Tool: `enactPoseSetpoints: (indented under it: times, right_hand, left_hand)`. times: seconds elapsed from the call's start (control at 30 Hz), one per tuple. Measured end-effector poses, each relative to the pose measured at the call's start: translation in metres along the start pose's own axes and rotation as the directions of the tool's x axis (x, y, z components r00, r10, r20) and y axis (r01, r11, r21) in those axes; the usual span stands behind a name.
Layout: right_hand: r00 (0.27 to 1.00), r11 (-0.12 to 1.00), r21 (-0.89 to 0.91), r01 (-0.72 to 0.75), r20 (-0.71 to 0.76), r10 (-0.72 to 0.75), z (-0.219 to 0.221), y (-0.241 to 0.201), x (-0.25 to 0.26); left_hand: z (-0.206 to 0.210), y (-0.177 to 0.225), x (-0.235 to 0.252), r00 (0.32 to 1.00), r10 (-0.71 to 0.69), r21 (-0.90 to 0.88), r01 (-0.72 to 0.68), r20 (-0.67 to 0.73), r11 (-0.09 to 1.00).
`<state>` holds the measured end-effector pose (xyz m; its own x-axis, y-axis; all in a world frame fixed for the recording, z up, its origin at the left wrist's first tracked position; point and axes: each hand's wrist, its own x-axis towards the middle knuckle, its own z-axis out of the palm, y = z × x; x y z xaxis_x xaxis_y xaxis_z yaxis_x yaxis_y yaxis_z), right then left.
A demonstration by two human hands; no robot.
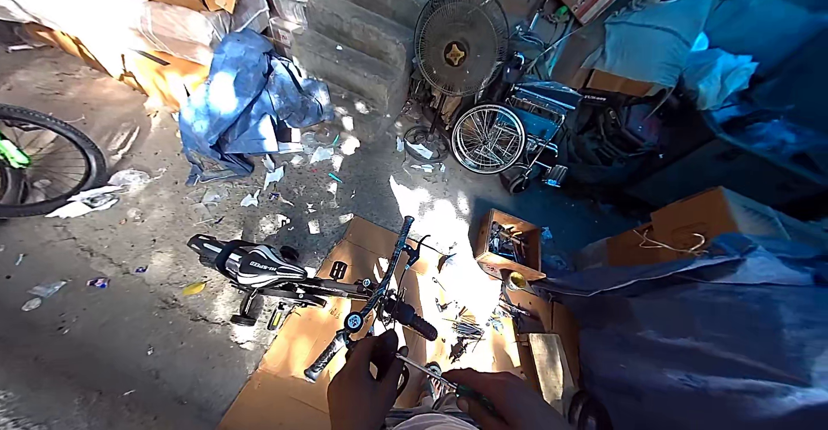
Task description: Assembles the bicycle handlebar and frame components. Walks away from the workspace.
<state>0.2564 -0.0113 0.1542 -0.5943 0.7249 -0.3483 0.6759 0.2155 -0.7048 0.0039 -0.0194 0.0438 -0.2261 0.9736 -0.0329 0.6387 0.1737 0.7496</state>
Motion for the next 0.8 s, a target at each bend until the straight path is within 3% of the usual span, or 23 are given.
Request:
enactPoseSetpoints:
  times: [0.17, 0.27, 0.37, 0.53, 0.67, 0.7, 0.73, 0.8]
  right_hand:
    - [0.999, 0.997, 0.063, -0.041, 0.030, 0.040, 0.005, 0.007, 0.001]
    - [0.988, 0.942, 0.314, -0.118, 0.130, 0.081, 0.005, 0.009, 0.003]
    - [0.966, 0.723, 0.648, -0.239, 0.235, 0.109, 0.009, 0.014, 0.004]
    - [0.948, 0.542, 0.782, -0.308, 0.301, 0.105, 0.008, 0.022, 0.004]
    - [0.915, 0.226, 0.888, -0.402, 0.399, 0.058, 0.012, 0.025, -0.001]
    - [0.916, 0.207, 0.893, -0.400, 0.394, 0.071, 0.014, 0.025, -0.002]
    - [0.925, 0.258, 0.888, -0.380, 0.367, 0.097, 0.015, 0.026, -0.001]
    - [0.961, 0.494, 0.825, -0.275, 0.222, 0.163, 0.017, 0.028, 0.000]
  left_hand:
    - [0.000, 0.003, 0.000, 0.998, 0.045, 0.049, -0.044, -0.032, 0.998]
    - [0.000, 0.005, 0.004, 0.982, 0.154, 0.157, -0.135, -0.112, 0.978]
    - [0.003, 0.004, 0.010, 0.960, 0.231, 0.232, -0.191, -0.158, 0.954]
    - [0.013, 0.010, 0.014, 0.965, 0.217, 0.239, -0.178, -0.146, 0.955]
    - [0.019, 0.012, 0.017, 0.936, 0.302, 0.286, -0.243, -0.183, 0.927]
    - [0.021, 0.012, 0.018, 0.933, 0.312, 0.291, -0.253, -0.179, 0.923]
    - [0.022, 0.012, 0.019, 0.931, 0.321, 0.296, -0.262, -0.174, 0.919]
    - [0.025, 0.010, 0.021, 0.928, 0.336, 0.299, -0.279, -0.160, 0.912]
